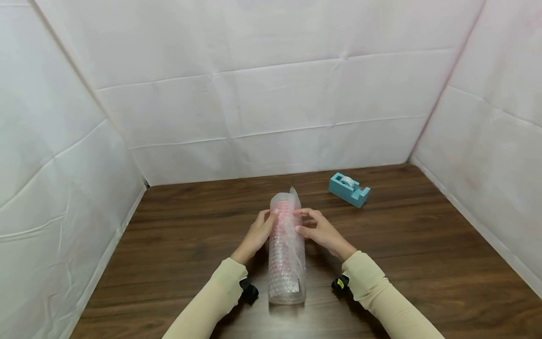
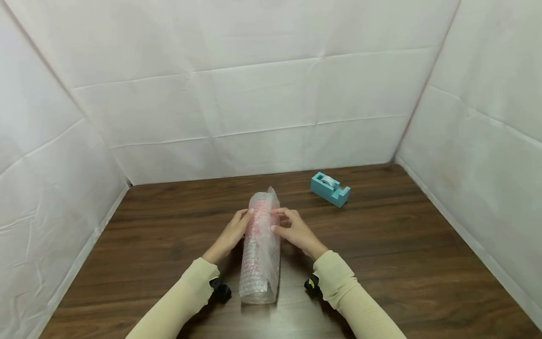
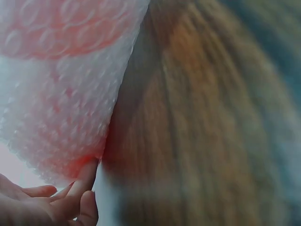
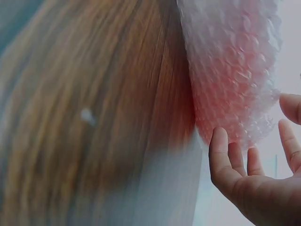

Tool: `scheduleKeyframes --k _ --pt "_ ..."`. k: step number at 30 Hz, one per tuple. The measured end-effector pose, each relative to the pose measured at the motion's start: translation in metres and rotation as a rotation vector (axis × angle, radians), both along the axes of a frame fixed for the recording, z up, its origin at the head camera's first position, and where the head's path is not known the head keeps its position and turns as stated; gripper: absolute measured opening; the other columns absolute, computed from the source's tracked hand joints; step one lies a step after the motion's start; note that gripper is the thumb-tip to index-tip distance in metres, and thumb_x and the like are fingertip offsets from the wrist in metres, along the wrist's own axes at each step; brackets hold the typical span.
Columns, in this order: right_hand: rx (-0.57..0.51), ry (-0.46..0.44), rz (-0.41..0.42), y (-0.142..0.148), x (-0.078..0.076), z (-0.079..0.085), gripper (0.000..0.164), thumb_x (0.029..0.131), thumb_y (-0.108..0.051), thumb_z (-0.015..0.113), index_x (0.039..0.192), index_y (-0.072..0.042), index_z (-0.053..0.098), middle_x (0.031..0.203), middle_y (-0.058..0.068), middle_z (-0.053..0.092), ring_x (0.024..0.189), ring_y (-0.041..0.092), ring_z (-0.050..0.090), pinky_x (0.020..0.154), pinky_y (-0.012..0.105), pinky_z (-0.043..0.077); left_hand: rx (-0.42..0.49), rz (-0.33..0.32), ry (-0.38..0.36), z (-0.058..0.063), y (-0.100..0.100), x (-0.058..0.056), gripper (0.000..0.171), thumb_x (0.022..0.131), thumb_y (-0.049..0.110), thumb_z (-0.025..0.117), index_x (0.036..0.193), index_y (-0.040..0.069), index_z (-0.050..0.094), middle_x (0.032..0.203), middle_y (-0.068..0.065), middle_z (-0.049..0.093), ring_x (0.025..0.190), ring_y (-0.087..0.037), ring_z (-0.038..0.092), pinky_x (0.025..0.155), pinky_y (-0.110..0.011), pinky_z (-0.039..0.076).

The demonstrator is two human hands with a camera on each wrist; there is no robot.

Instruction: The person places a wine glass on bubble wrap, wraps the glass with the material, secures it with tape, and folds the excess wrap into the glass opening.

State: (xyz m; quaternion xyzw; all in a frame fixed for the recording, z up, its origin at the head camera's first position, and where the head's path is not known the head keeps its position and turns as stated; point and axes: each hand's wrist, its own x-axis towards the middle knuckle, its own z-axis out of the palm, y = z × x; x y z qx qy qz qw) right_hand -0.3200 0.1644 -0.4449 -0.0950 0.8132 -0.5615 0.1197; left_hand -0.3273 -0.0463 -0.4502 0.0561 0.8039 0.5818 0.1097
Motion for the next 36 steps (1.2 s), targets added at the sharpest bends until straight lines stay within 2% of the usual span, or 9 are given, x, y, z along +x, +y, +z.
scheduleKeyframes --k 4,7,13,15,20,23,25,31,36 --pt "0.041 -0.004 0.004 -0.003 0.002 -0.001 0.047 0.091 -0.032 0.066 0.135 -0.024 0.052 0.145 0.014 0.027 0.129 0.037 0.038 0.091 0.044 0.05 0.035 -0.033 -0.025 0.0 -0.004 0.002 0.084 0.093 0.064 0.04 0.147 0.0 0.027 0.148 -0.025 0.036 0.131 -0.041 0.043 0.102 -0.053 0.041" --pt "0.061 0.003 0.017 -0.005 0.003 -0.002 0.047 0.09 -0.035 0.066 0.135 -0.029 0.052 0.146 0.01 0.027 0.131 0.036 0.035 0.094 0.047 0.047 0.061 -0.052 -0.055 -0.001 -0.007 0.003 0.085 0.092 0.063 0.043 0.147 0.001 0.023 0.146 -0.025 0.036 0.126 -0.04 0.047 0.095 -0.05 0.047" --pt "0.075 0.036 0.057 -0.01 0.004 -0.003 0.05 0.091 -0.036 0.065 0.138 -0.028 0.051 0.15 0.006 0.023 0.134 0.034 0.032 0.1 0.053 0.041 0.1 -0.064 -0.11 -0.003 -0.012 0.002 0.08 0.093 0.053 0.05 0.148 0.002 0.022 0.141 -0.025 0.042 0.119 -0.035 0.054 0.09 -0.045 0.05" --pt "0.076 0.047 0.064 -0.011 0.004 -0.003 0.05 0.092 -0.034 0.064 0.139 -0.027 0.05 0.151 0.006 0.022 0.134 0.034 0.031 0.101 0.053 0.04 0.109 -0.073 -0.126 0.001 -0.013 0.004 0.079 0.094 0.049 0.052 0.148 0.001 0.02 0.139 -0.026 0.043 0.117 -0.035 0.055 0.09 -0.045 0.05" --pt "0.068 0.064 0.075 -0.015 0.006 -0.002 0.051 0.093 -0.03 0.063 0.141 -0.024 0.048 0.151 0.007 0.021 0.134 0.035 0.031 0.101 0.055 0.039 0.094 -0.082 -0.139 0.023 -0.017 0.017 0.072 0.095 0.037 0.053 0.146 -0.002 0.021 0.135 -0.027 0.044 0.113 -0.034 0.056 0.089 -0.042 0.051" --pt "0.065 0.067 0.077 -0.017 0.008 -0.002 0.051 0.093 -0.028 0.063 0.142 -0.024 0.047 0.151 0.008 0.019 0.135 0.036 0.03 0.101 0.058 0.038 0.078 -0.077 -0.135 0.028 -0.017 0.021 0.069 0.095 0.035 0.053 0.145 -0.003 0.023 0.134 -0.027 0.045 0.112 -0.034 0.057 0.088 -0.041 0.051" --pt "0.069 0.069 0.077 -0.018 0.008 -0.003 0.051 0.093 -0.028 0.063 0.142 -0.023 0.047 0.152 0.008 0.019 0.134 0.036 0.03 0.101 0.059 0.037 0.08 -0.07 -0.136 0.023 -0.018 0.018 0.071 0.094 0.036 0.054 0.145 -0.002 0.023 0.134 -0.027 0.045 0.111 -0.033 0.057 0.087 -0.042 0.051" --pt "0.087 0.08 0.07 -0.019 0.008 -0.001 0.05 0.093 -0.029 0.064 0.14 -0.025 0.049 0.149 0.008 0.023 0.132 0.034 0.033 0.099 0.054 0.04 0.099 -0.039 -0.139 -0.003 -0.018 0.004 0.077 0.089 0.043 0.059 0.146 0.004 0.024 0.132 -0.023 0.047 0.106 -0.03 0.058 0.081 -0.039 0.052" --pt "0.093 0.084 0.035 -0.017 0.007 0.0 0.048 0.092 -0.03 0.065 0.138 -0.024 0.052 0.147 0.008 0.029 0.13 0.034 0.037 0.096 0.049 0.044 0.094 -0.015 -0.13 -0.007 -0.016 0.001 0.076 0.087 0.044 0.06 0.144 0.007 0.026 0.128 -0.021 0.048 0.104 -0.028 0.058 0.082 -0.038 0.051"
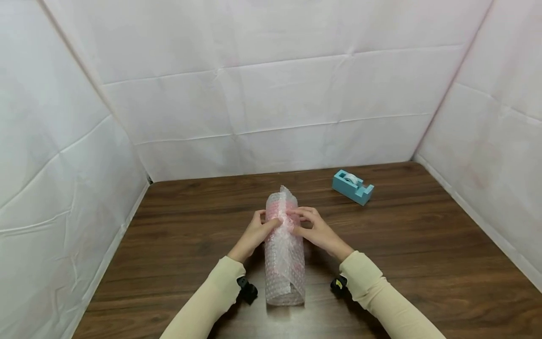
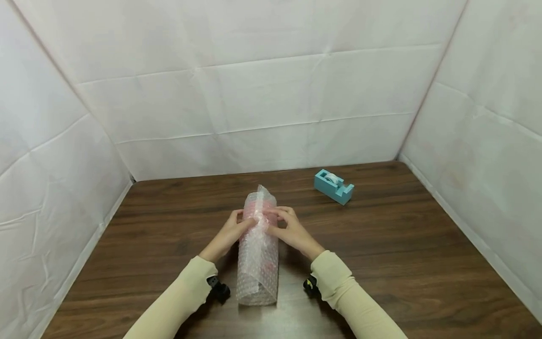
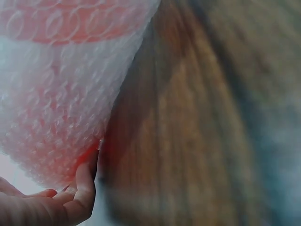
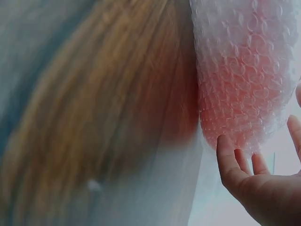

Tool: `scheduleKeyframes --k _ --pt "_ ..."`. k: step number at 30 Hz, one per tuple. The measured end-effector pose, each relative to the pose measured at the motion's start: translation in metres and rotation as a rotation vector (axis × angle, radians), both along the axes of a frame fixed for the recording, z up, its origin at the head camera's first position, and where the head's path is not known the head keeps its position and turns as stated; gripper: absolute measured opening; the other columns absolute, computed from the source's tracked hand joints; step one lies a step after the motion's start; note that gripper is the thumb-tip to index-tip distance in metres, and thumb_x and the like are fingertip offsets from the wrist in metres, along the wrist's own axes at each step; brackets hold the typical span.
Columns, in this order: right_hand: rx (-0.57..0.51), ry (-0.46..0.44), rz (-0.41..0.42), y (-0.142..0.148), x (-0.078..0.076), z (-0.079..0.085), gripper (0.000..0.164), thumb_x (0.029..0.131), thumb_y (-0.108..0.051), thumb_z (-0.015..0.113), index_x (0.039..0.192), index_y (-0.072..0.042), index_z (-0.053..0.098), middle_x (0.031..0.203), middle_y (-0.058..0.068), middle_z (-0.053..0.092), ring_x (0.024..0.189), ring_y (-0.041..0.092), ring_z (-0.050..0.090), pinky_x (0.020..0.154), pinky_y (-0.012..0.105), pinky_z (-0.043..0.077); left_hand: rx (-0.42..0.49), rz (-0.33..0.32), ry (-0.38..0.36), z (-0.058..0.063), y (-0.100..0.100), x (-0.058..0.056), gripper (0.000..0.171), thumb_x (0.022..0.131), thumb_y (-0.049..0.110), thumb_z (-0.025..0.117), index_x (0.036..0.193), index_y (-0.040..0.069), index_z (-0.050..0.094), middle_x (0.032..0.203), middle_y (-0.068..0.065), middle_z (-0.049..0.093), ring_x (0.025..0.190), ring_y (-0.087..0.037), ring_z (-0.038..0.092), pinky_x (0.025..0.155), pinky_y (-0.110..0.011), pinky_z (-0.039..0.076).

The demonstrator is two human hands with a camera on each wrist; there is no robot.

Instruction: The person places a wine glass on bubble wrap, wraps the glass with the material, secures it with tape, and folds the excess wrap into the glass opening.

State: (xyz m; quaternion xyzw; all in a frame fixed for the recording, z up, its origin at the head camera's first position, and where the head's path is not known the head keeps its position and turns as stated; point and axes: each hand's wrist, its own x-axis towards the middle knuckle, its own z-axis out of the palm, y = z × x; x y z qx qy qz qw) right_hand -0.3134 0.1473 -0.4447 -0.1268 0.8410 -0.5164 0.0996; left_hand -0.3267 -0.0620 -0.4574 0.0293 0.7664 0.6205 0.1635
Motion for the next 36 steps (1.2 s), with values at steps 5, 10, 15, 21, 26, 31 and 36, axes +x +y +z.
scheduleKeyframes --k 5,10,15,21,26,31,36 --pt "-0.006 0.022 -0.078 0.012 -0.002 0.007 0.048 0.091 -0.036 0.064 0.137 -0.026 0.052 0.145 0.008 0.035 0.129 0.034 0.041 0.097 0.05 0.044 -0.001 -0.013 0.02 0.005 0.013 -0.004 0.076 0.087 0.043 0.06 0.144 0.006 0.028 0.128 -0.022 0.049 0.104 -0.029 0.058 0.083 -0.04 0.051" --pt "0.0 0.077 -0.157 0.027 -0.008 0.015 0.048 0.092 -0.041 0.062 0.136 -0.025 0.053 0.143 0.009 0.038 0.127 0.033 0.044 0.097 0.052 0.043 0.005 -0.053 0.042 0.008 0.026 -0.005 0.075 0.087 0.043 0.06 0.144 0.006 0.028 0.127 -0.022 0.051 0.102 -0.029 0.059 0.082 -0.04 0.052" --pt "0.014 0.147 -0.241 0.057 -0.016 0.024 0.051 0.095 -0.04 0.057 0.139 -0.016 0.05 0.147 0.014 0.037 0.124 0.034 0.046 0.097 0.052 0.043 0.001 -0.104 0.058 0.013 0.044 -0.004 0.074 0.087 0.044 0.06 0.144 0.008 0.029 0.126 -0.02 0.053 0.103 -0.028 0.06 0.085 -0.043 0.051" --pt "0.056 0.135 -0.338 0.097 -0.027 0.033 0.058 0.097 -0.045 0.05 0.143 -0.01 0.044 0.15 0.02 0.03 0.127 0.039 0.043 0.096 0.053 0.044 -0.016 -0.146 0.078 0.015 0.064 0.0 0.073 0.086 0.045 0.06 0.143 0.008 0.032 0.125 -0.018 0.054 0.103 -0.027 0.06 0.086 -0.043 0.051" --pt "0.129 0.127 -0.409 0.117 -0.037 0.032 0.054 0.1 -0.043 0.045 0.142 -0.009 0.046 0.147 0.022 0.029 0.128 0.041 0.04 0.096 0.055 0.042 -0.029 -0.148 0.085 0.012 0.075 0.005 0.072 0.084 0.043 0.062 0.14 0.008 0.035 0.122 -0.016 0.056 0.102 -0.026 0.06 0.085 -0.042 0.052" --pt "0.222 0.203 -0.441 0.131 -0.048 0.027 0.047 0.103 -0.032 0.042 0.137 -0.001 0.05 0.143 0.03 0.032 0.123 0.045 0.047 0.096 0.056 0.043 -0.022 -0.16 0.085 0.01 0.082 0.011 0.071 0.084 0.042 0.062 0.14 0.008 0.036 0.121 -0.016 0.056 0.102 -0.025 0.06 0.083 -0.041 0.052" --pt "0.37 0.221 -0.455 0.143 -0.057 0.022 0.045 0.103 -0.03 0.04 0.134 0.001 0.052 0.138 0.037 0.034 0.125 0.053 0.037 0.1 0.063 0.034 -0.016 -0.174 0.08 0.008 0.085 0.015 0.072 0.083 0.043 0.062 0.14 0.008 0.036 0.12 -0.014 0.057 0.1 -0.023 0.06 0.081 -0.039 0.052"
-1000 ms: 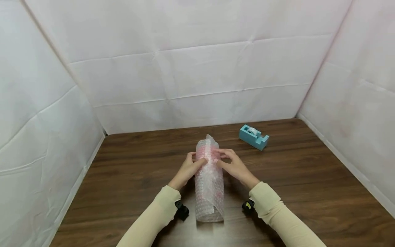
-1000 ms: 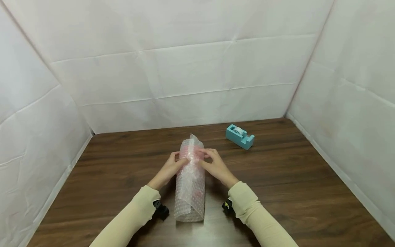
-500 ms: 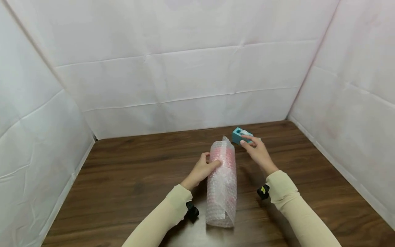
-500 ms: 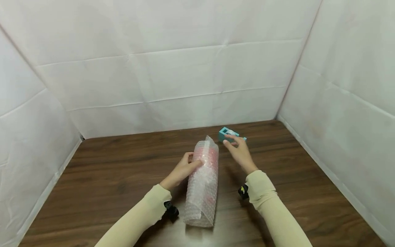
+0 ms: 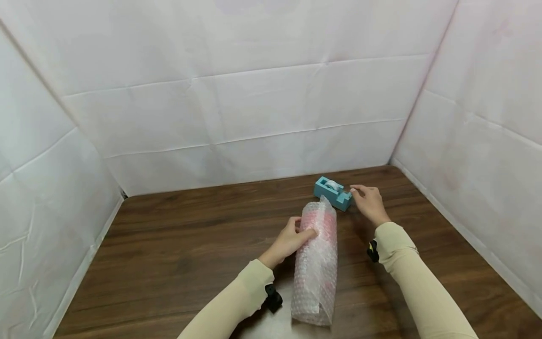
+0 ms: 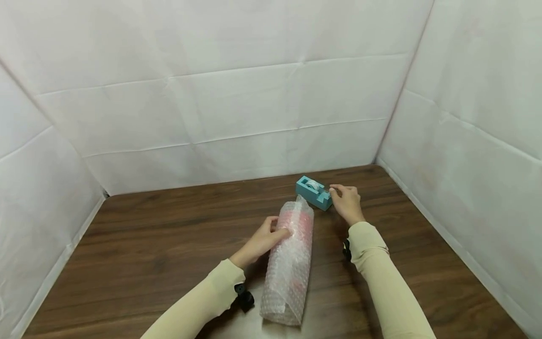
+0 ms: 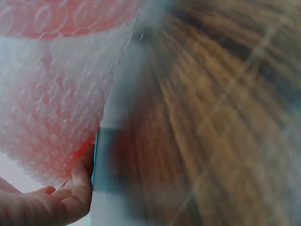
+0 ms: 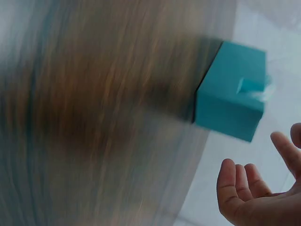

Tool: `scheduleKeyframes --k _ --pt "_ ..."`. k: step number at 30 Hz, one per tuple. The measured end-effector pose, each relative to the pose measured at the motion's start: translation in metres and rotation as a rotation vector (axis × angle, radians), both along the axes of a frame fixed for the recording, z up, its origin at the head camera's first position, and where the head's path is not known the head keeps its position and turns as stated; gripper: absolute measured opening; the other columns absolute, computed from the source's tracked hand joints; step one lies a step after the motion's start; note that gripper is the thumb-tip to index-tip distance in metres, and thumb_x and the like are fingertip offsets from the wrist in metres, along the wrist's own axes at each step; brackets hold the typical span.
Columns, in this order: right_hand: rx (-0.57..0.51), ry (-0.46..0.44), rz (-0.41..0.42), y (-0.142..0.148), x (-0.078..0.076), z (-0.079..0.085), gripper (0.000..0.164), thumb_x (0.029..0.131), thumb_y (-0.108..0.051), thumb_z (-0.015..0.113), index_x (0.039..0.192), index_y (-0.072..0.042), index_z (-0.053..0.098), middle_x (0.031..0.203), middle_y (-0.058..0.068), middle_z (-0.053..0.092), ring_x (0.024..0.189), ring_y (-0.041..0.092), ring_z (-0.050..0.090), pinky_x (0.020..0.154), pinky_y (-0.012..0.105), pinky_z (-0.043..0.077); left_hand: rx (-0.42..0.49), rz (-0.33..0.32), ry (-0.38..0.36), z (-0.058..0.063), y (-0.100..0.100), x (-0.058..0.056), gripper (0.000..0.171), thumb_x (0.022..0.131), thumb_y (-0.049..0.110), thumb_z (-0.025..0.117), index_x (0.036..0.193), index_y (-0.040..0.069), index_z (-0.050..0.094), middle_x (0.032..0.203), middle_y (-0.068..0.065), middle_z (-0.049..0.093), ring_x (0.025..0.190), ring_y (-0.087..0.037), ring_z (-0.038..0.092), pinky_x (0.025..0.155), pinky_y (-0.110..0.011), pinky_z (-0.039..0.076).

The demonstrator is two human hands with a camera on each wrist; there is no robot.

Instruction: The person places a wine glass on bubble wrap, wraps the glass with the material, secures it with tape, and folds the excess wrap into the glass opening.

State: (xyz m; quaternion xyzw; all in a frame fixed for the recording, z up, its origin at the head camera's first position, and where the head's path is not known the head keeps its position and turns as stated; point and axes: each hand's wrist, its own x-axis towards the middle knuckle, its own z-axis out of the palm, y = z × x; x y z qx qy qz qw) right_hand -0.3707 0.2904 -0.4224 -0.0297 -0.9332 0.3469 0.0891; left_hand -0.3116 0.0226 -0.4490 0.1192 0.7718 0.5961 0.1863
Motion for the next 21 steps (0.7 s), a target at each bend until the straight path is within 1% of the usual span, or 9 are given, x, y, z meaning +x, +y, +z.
scheduleKeyframes --k 3,5,8,12,15,18,20,21 --pt "0.098 -0.043 0.003 0.004 -0.003 -0.002 0.046 0.103 -0.033 0.038 0.135 -0.001 0.052 0.137 0.04 0.031 0.126 0.058 0.029 0.099 0.068 0.029 -0.014 -0.006 0.007 -0.001 0.001 0.002 0.073 0.083 0.044 0.062 0.141 0.008 0.036 0.119 -0.014 0.058 0.098 -0.021 0.06 0.08 -0.037 0.052" --pt "0.159 -0.065 0.013 0.006 -0.005 -0.004 0.046 0.104 -0.034 0.037 0.134 -0.003 0.052 0.138 0.041 0.029 0.126 0.059 0.027 0.097 0.069 0.03 -0.011 -0.011 0.006 -0.002 0.0 0.003 0.074 0.083 0.044 0.062 0.141 0.007 0.035 0.118 -0.014 0.058 0.098 -0.021 0.06 0.08 -0.037 0.052" --pt "0.237 -0.089 0.028 0.007 -0.007 -0.004 0.043 0.104 -0.033 0.037 0.132 -0.005 0.054 0.136 0.04 0.03 0.124 0.057 0.029 0.093 0.067 0.035 -0.011 -0.014 0.0 -0.002 -0.001 0.005 0.074 0.083 0.043 0.062 0.141 0.007 0.035 0.118 -0.014 0.057 0.098 -0.022 0.06 0.081 -0.039 0.053" --pt "0.31 -0.121 0.052 0.003 -0.009 0.001 0.038 0.104 -0.03 0.04 0.127 -0.006 0.057 0.13 0.036 0.033 0.114 0.049 0.033 0.084 0.061 0.04 -0.015 -0.014 -0.01 0.0 -0.002 0.007 0.073 0.084 0.043 0.062 0.141 0.008 0.035 0.117 -0.014 0.057 0.097 -0.021 0.06 0.081 -0.039 0.052" --pt "0.318 -0.129 0.081 0.001 -0.011 0.005 0.034 0.104 -0.025 0.042 0.122 -0.001 0.059 0.123 0.035 0.038 0.11 0.047 0.036 0.083 0.057 0.041 -0.02 -0.015 -0.01 0.0 -0.002 0.008 0.072 0.084 0.043 0.062 0.141 0.008 0.035 0.117 -0.013 0.057 0.097 -0.021 0.059 0.081 -0.039 0.052" --pt "0.271 -0.133 0.114 0.001 -0.013 0.008 0.032 0.103 -0.018 0.043 0.116 0.006 0.059 0.116 0.034 0.043 0.106 0.043 0.04 0.083 0.053 0.042 -0.019 -0.012 -0.008 -0.001 -0.003 0.007 0.071 0.083 0.042 0.062 0.14 0.008 0.036 0.116 -0.013 0.057 0.097 -0.021 0.059 0.081 -0.039 0.051" --pt "0.247 -0.134 0.129 0.002 -0.014 0.01 0.031 0.102 -0.016 0.044 0.113 0.009 0.059 0.11 0.032 0.047 0.101 0.039 0.042 0.08 0.049 0.044 -0.014 -0.011 -0.004 -0.001 -0.003 0.007 0.07 0.083 0.041 0.062 0.14 0.008 0.036 0.117 -0.014 0.057 0.098 -0.022 0.059 0.081 -0.039 0.051" --pt "0.241 -0.129 0.139 0.003 -0.015 0.01 0.031 0.101 -0.015 0.045 0.112 0.011 0.06 0.106 0.031 0.049 0.095 0.037 0.044 0.076 0.045 0.044 -0.01 -0.011 -0.004 -0.002 -0.003 0.007 0.07 0.083 0.041 0.062 0.14 0.008 0.036 0.117 -0.014 0.057 0.098 -0.022 0.06 0.081 -0.039 0.051"
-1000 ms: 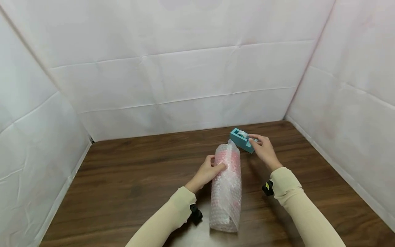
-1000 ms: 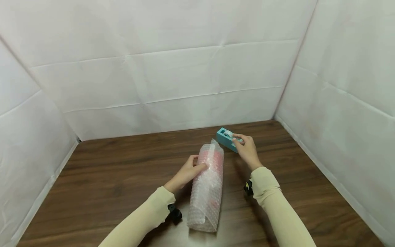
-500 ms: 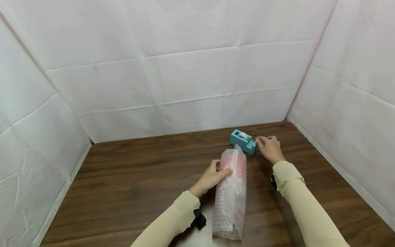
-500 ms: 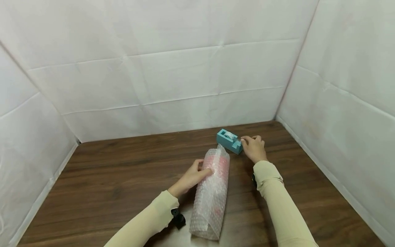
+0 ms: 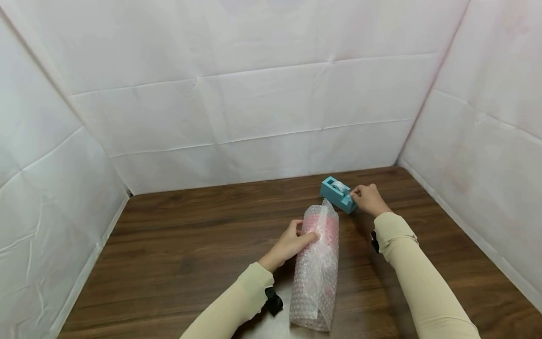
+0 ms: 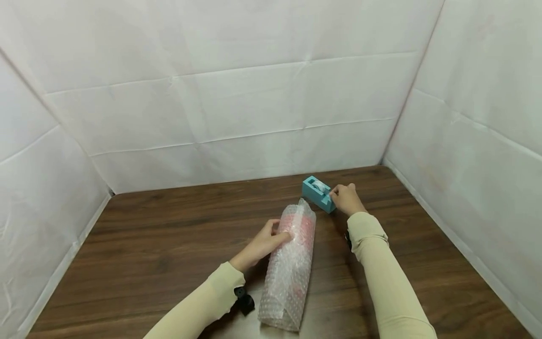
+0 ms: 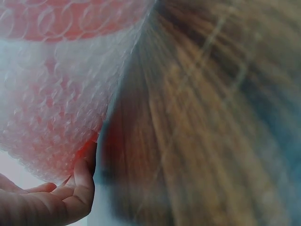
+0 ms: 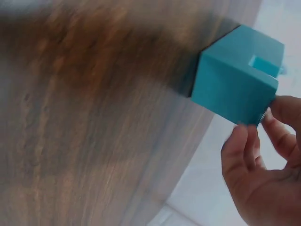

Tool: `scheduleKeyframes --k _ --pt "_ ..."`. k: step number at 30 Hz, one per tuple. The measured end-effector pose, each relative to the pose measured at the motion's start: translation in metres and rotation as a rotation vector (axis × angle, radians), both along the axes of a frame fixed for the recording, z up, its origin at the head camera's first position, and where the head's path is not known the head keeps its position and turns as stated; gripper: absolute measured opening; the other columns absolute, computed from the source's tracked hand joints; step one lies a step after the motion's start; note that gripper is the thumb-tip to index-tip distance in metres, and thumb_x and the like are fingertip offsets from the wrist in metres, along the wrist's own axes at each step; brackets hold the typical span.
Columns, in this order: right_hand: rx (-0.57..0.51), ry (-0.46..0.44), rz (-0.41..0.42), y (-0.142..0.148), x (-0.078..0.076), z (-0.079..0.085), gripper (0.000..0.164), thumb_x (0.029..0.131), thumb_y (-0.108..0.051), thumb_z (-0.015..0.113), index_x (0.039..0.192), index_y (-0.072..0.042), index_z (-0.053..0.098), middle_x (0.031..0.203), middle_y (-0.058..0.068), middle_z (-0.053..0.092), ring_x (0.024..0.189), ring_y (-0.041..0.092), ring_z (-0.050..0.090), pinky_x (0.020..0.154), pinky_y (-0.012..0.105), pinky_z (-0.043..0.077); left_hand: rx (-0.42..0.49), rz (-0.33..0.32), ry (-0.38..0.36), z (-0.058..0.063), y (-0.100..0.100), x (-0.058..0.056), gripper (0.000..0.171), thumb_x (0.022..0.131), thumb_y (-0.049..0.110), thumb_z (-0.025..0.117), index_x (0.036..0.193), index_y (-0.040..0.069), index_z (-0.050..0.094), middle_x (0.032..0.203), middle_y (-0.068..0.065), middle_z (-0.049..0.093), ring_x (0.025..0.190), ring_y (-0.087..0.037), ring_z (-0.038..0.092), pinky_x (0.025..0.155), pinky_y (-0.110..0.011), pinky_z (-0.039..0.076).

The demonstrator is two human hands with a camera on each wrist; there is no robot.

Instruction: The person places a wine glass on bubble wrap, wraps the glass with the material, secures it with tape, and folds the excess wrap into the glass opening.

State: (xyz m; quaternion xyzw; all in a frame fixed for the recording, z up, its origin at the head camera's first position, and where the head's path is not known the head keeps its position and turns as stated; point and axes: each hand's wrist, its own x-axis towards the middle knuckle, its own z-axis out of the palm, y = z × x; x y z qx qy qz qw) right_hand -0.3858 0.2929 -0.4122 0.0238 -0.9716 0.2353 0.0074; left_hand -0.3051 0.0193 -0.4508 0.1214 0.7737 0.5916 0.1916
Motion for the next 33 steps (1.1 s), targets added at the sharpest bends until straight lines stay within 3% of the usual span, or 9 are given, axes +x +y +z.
scheduleKeyframes --k 3,6,9,16,21,25,28,30,33 --pt "-0.007 0.018 0.026 0.0 -0.002 0.001 0.031 0.099 -0.012 0.048 0.108 0.014 0.062 0.095 0.03 0.059 0.08 0.03 0.054 0.067 0.036 0.045 0.009 -0.003 -0.002 0.0 -0.001 0.0 0.069 0.084 0.041 0.062 0.14 0.009 0.036 0.118 -0.015 0.057 0.099 -0.024 0.06 0.082 -0.04 0.052" --pt "-0.04 -0.002 0.019 -0.002 -0.002 0.002 0.031 0.099 -0.011 0.048 0.107 0.015 0.063 0.097 0.032 0.064 0.069 0.025 0.064 0.062 0.032 0.05 0.014 -0.004 -0.01 0.0 -0.003 0.0 0.07 0.084 0.041 0.062 0.141 0.01 0.036 0.118 -0.015 0.057 0.099 -0.025 0.06 0.082 -0.041 0.052" --pt "-0.088 -0.065 -0.024 -0.004 -0.001 0.005 0.034 0.1 -0.013 0.045 0.11 0.015 0.061 0.109 0.033 0.062 0.077 0.028 0.069 0.066 0.033 0.055 0.013 -0.006 -0.011 -0.001 -0.004 0.001 0.071 0.084 0.041 0.062 0.141 0.01 0.035 0.118 -0.015 0.057 0.1 -0.025 0.06 0.082 -0.042 0.052" --pt "-0.208 -0.189 -0.088 -0.002 0.001 0.01 0.047 0.103 -0.025 0.04 0.115 0.017 0.057 0.103 0.028 0.061 0.092 0.033 0.068 0.079 0.039 0.056 0.015 -0.014 0.002 -0.001 -0.004 0.002 0.07 0.085 0.039 0.061 0.141 0.007 0.034 0.12 -0.017 0.056 0.101 -0.026 0.06 0.083 -0.043 0.052" --pt "-0.248 -0.229 -0.104 0.002 0.004 0.011 0.054 0.102 -0.028 0.038 0.124 0.019 0.051 0.122 0.036 0.054 0.103 0.038 0.064 0.086 0.042 0.054 0.002 -0.018 -0.004 0.0 -0.004 0.002 0.07 0.085 0.039 0.061 0.142 0.007 0.034 0.122 -0.016 0.054 0.102 -0.025 0.059 0.085 -0.042 0.052" --pt "-0.32 -0.251 -0.148 0.007 0.004 0.01 0.056 0.1 -0.03 0.041 0.126 0.02 0.049 0.122 0.034 0.054 0.092 0.028 0.068 0.087 0.039 0.055 0.013 -0.022 -0.013 0.0 -0.003 0.002 0.07 0.085 0.038 0.061 0.142 0.007 0.033 0.122 -0.016 0.054 0.103 -0.025 0.059 0.085 -0.042 0.052" --pt "-0.386 -0.256 -0.178 0.01 0.003 0.009 0.053 0.099 -0.028 0.044 0.12 0.019 0.053 0.122 0.031 0.053 0.086 0.019 0.068 0.086 0.037 0.055 0.025 -0.024 -0.014 -0.001 -0.003 0.002 0.071 0.085 0.038 0.061 0.142 0.006 0.033 0.123 -0.018 0.053 0.104 -0.028 0.059 0.086 -0.045 0.051" --pt "-0.422 -0.259 -0.188 0.011 0.006 0.007 0.049 0.099 -0.027 0.043 0.114 0.018 0.056 0.129 0.034 0.047 0.089 0.02 0.068 0.088 0.037 0.054 0.023 -0.027 -0.015 0.0 -0.003 0.003 0.071 0.085 0.038 0.061 0.142 0.007 0.032 0.123 -0.017 0.053 0.104 -0.028 0.059 0.086 -0.045 0.051" --pt "-0.467 -0.254 -0.194 0.014 0.009 0.004 0.038 0.099 -0.024 0.04 0.089 0.01 0.055 0.139 0.035 0.039 0.093 0.023 0.066 0.09 0.037 0.053 0.019 -0.032 -0.017 0.0 -0.003 0.004 0.072 0.085 0.038 0.06 0.143 0.006 0.032 0.124 -0.018 0.053 0.105 -0.028 0.059 0.087 -0.045 0.051"
